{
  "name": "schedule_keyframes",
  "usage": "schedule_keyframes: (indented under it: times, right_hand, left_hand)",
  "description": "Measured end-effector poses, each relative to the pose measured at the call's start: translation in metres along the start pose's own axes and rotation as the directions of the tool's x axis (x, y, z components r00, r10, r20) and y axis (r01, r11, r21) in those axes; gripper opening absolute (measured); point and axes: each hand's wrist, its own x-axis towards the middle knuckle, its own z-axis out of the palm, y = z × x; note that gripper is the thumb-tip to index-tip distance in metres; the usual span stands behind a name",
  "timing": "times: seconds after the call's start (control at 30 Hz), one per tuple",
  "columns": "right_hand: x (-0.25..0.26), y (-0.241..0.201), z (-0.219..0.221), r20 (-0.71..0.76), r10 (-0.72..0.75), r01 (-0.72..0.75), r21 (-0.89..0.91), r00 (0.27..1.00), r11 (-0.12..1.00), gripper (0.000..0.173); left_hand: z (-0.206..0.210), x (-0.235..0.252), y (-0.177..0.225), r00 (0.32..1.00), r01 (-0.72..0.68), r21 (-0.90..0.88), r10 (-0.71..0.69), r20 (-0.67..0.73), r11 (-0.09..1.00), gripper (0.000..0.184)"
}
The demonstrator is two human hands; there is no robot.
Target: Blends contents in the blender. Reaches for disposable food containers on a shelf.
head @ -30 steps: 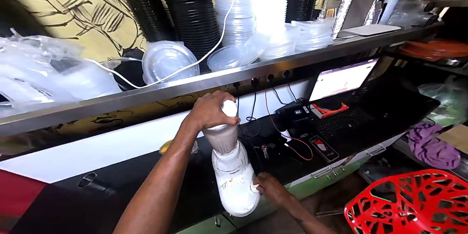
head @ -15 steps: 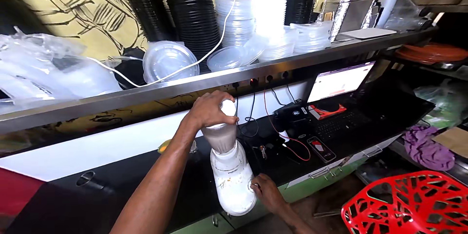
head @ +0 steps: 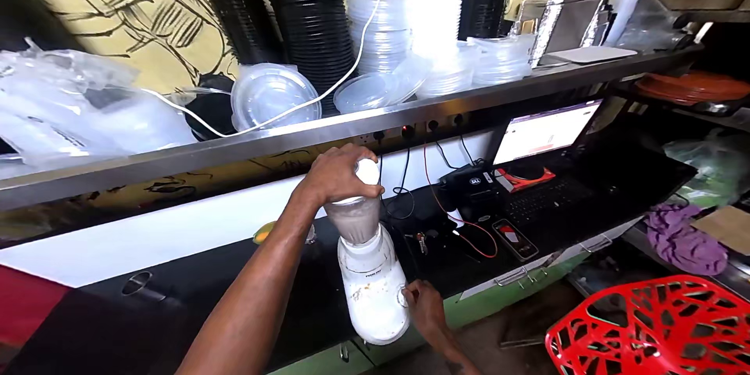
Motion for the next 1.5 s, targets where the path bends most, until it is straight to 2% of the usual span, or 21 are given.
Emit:
schedule_keyframes:
  times: [0.13, 0.27, 0.33, 0.5, 0.57, 0.67, 0.8, 0.9, 0.97, 1.07, 1.17, 1.27, 1.37, 1.43, 1.5]
  right_hand:
    - [0.002, 0.007, -0.008, 0.088, -0.103, 0.103, 0.005, 0.991, 0.995, 0.027]
    - [0.007, 0.016, -0.020, 0.216, -0.243, 0.246, 0.012, 0.946, 0.969, 0.029]
    - [0.009, 0.015, -0.026, 0.267, -0.320, 0.339, -0.024, 0.909, 0.941, 0.028]
    - [0.020, 0.027, -0.029, 0.303, -0.572, 0.624, -0.110, 0.762, 0.774, 0.023]
    - [0.023, 0.029, -0.029, 0.314, -0.589, 0.645, -0.115, 0.745, 0.755, 0.023]
    - [0.022, 0.029, -0.030, 0.310, -0.514, 0.567, -0.110, 0.800, 0.816, 0.027]
    - [0.018, 0.009, -0.029, 0.184, -0.439, 0.449, -0.011, 0.879, 0.894, 0.057]
    - [0.021, -0.033, -0.034, 0.032, -0.366, 0.354, 0.196, 0.930, 0.915, 0.083]
    - [0.026, -0.067, -0.039, -0.077, -0.335, 0.343, 0.266, 0.939, 0.901, 0.093]
    - [0.036, -0.109, -0.041, -0.182, -0.333, 0.372, 0.261, 0.925, 0.891, 0.111]
    - [0.050, -0.137, -0.035, -0.267, -0.343, 0.400, 0.202, 0.901, 0.894, 0.127]
    - [0.060, -0.151, -0.025, -0.296, -0.337, 0.396, 0.166, 0.894, 0.903, 0.141]
    - [0.066, -0.155, -0.009, -0.297, -0.308, 0.365, 0.157, 0.904, 0.918, 0.147]
    - [0.069, -0.153, 0.004, -0.315, -0.269, 0.326, 0.146, 0.910, 0.934, 0.149]
    - [0.075, -0.150, 0.017, -0.378, -0.251, 0.319, 0.129, 0.891, 0.939, 0.148]
  left_hand:
    - [0.001, 0.001, -0.001, 1.000, -0.011, 0.007, 0.011, -0.002, 1.000, 0.075]
    - [0.000, 0.000, 0.001, 1.000, 0.000, 0.005, 0.000, 0.005, 1.000, 0.075]
    - [0.000, 0.001, 0.001, 1.000, 0.005, 0.009, -0.005, 0.006, 1.000, 0.075]
    - [0.000, 0.001, 0.000, 1.000, 0.005, 0.009, -0.005, 0.003, 1.000, 0.076]
    - [0.000, 0.001, 0.000, 1.000, 0.004, 0.011, -0.004, 0.005, 1.000, 0.076]
    - [0.000, 0.000, 0.000, 1.000, 0.004, 0.008, -0.004, 0.003, 1.000, 0.077]
    - [0.001, 0.000, -0.002, 1.000, 0.011, -0.008, -0.011, 0.005, 1.000, 0.078]
    - [0.002, 0.000, -0.003, 1.000, 0.014, -0.011, -0.014, 0.006, 1.000, 0.079]
    - [0.000, -0.001, -0.002, 0.999, 0.025, -0.015, -0.025, 0.020, 1.000, 0.080]
    - [-0.002, -0.001, -0.002, 0.999, 0.023, -0.037, -0.022, 0.047, 0.999, 0.088]
    - [-0.005, -0.011, -0.017, 0.999, -0.032, -0.192, 0.027, -0.030, 0.981, 0.099]
    - [0.008, -0.043, -0.049, 0.976, -0.067, -0.499, -0.048, -0.214, 0.864, 0.081]
    - [0.044, -0.068, -0.085, 0.953, -0.073, -0.787, -0.190, -0.236, 0.612, 0.065]
    - [0.071, -0.061, -0.106, 0.955, -0.088, -0.885, -0.213, -0.205, 0.458, 0.071]
    - [0.090, -0.044, -0.116, 0.956, -0.128, -0.915, -0.198, -0.216, 0.381, 0.076]
